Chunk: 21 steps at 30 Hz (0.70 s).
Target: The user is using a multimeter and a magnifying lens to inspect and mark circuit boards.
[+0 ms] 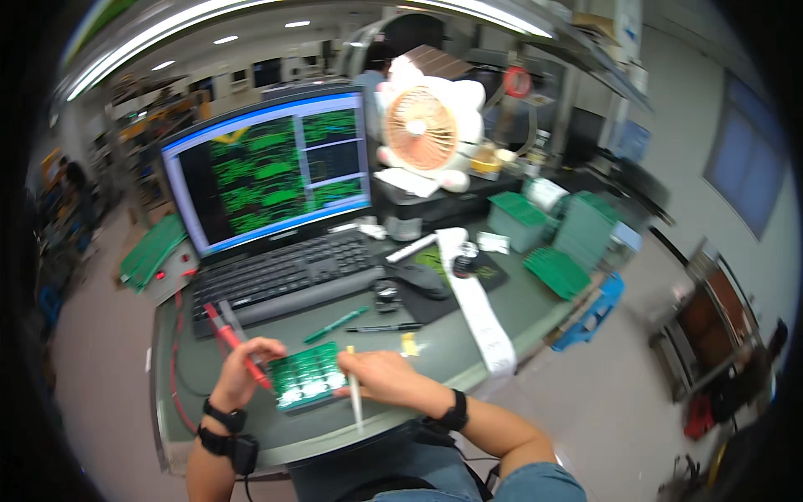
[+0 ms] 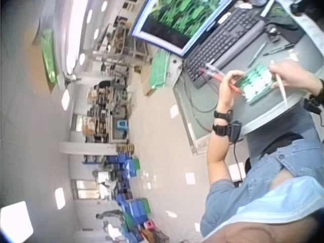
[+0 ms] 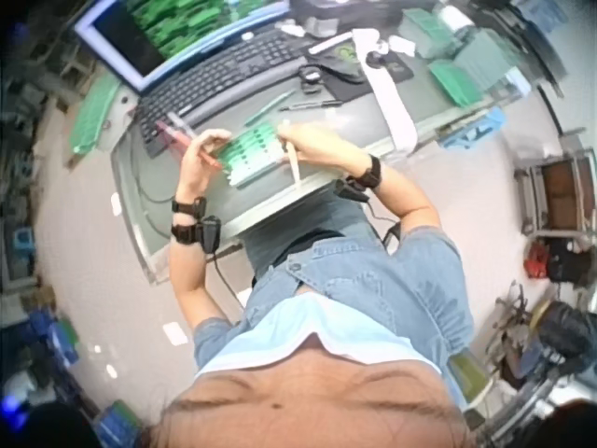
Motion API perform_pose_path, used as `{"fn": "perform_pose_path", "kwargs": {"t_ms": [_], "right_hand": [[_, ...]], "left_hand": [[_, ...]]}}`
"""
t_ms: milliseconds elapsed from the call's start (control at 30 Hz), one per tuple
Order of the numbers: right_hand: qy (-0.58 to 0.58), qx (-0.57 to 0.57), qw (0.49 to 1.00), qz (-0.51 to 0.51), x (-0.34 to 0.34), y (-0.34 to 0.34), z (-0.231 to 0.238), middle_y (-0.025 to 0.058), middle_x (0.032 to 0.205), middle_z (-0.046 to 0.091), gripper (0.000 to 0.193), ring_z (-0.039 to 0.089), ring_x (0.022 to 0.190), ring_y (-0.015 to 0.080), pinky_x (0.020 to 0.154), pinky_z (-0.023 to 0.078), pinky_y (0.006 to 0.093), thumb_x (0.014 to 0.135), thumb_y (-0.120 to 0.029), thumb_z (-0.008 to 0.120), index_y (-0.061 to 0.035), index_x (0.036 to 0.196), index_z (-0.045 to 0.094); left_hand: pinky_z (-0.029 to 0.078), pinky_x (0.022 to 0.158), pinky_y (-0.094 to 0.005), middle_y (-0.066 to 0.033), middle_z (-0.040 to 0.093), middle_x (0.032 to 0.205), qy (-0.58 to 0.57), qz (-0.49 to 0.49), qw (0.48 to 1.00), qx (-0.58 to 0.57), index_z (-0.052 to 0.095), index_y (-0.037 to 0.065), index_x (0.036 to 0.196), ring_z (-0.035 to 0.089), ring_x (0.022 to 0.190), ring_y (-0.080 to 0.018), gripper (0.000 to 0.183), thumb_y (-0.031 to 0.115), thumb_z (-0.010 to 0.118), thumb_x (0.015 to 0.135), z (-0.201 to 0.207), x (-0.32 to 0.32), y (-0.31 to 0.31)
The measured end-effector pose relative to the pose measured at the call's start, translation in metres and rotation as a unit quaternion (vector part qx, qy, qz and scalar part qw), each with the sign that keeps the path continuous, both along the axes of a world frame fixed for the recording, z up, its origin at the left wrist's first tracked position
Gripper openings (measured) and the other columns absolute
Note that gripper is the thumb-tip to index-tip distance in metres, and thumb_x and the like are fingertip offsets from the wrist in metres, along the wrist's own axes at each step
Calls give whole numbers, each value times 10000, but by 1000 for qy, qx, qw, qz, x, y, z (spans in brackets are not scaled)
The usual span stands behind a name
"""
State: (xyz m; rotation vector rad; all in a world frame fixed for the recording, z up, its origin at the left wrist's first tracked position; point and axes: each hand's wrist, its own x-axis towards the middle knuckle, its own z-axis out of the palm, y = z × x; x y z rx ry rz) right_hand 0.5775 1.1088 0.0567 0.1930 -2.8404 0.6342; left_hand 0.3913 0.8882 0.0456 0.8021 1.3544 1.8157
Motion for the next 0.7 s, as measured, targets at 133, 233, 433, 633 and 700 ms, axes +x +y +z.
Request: {"fn": "perform_pose_path", "kwargs": {"t_ms": [133,233,433,633,700], "right_hand": [[50,-46,996,-61,34,9,11,83,723,603,353,603,675,301,582,471,360,862,-425,653,-103,886,511],[162,-210,944,-198,84,45,-3,46,714,601,210,604,622,202,566,473,301,921,-251,610,-51,905,550],[221,-153,834,-481,184,106,-26,67,749,635,137,620,689,124,644,504,258,964,-138,544,-3,942,552],[139,-245,814,-508,211,115,-48,77,786,657,175,646,720,205,660,496,314,932,-200,607,-32,939,559],[129,-290,818,-479,215,119,-58,81,817,659,200,639,771,194,692,491,313,921,-223,628,-34,943,565]], "left_hand": [[393,999,-346,-109,614,1039,-18,117,991,58,642,-21,886,556,1041,-208,358,224,389,954,9,3,-4],[441,905,-331,-70,574,942,-21,191,979,66,611,28,874,558,956,-177,335,273,400,961,13,6,-6],[395,634,-257,-10,543,857,-41,198,974,97,567,63,898,485,710,-108,321,321,392,976,8,-7,-8],[309,509,-219,-1,446,735,-56,212,967,132,511,71,881,394,599,-69,325,331,360,1005,11,-7,-5],[310,506,-216,-1,442,727,-58,214,965,139,511,68,881,387,583,-69,324,326,360,1006,11,-7,-5]]}}
